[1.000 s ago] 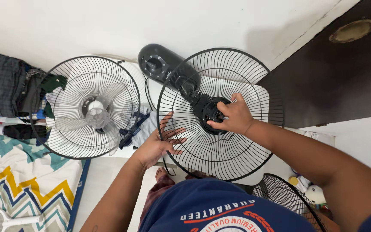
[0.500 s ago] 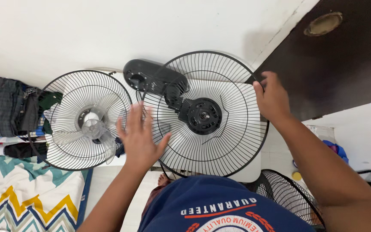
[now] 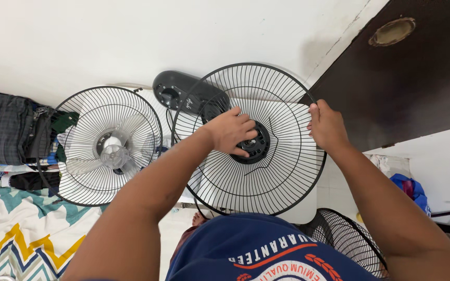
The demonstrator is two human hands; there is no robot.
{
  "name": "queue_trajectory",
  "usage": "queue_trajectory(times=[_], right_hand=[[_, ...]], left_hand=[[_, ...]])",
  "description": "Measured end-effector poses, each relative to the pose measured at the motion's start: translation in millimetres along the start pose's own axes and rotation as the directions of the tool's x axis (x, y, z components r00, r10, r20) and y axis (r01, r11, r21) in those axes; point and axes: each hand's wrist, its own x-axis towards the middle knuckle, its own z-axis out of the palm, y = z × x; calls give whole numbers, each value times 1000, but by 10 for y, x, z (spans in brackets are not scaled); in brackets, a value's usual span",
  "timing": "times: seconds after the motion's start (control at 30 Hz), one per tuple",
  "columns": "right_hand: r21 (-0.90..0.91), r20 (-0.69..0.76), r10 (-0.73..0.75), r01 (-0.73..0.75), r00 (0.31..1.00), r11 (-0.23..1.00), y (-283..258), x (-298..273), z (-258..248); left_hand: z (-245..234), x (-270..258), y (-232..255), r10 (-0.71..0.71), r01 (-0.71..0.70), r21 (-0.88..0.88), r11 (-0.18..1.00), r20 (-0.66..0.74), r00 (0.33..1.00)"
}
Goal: The person removes the front grille of a black electric fan, then detaches the fan blades from the motor hub. They continue to unscrew and remove the central hub cap and internal components from the fan assembly.
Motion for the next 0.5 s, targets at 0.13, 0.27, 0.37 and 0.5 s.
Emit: queue_trajectory(times=[0.13,0.27,0.37,0.5], right_hand=[[-74,1,-40,40,999,996,-23,18,-10],[-100,-2,-18,18,1000,995,-41,26,-18],[-46,-14,47,-47,999,998,-38,-1,-4],[17,-44,97,-96,994,995,-35,-25,20]], left_hand=[[48,108,-111,88,-88,9,996,6,996],[171,170,-109,121,-117,47,992,-89,989],[265,198,-90,127,-121,56,991,-112,986],[331,194,-29,77,-71,69,995,-99,992]])
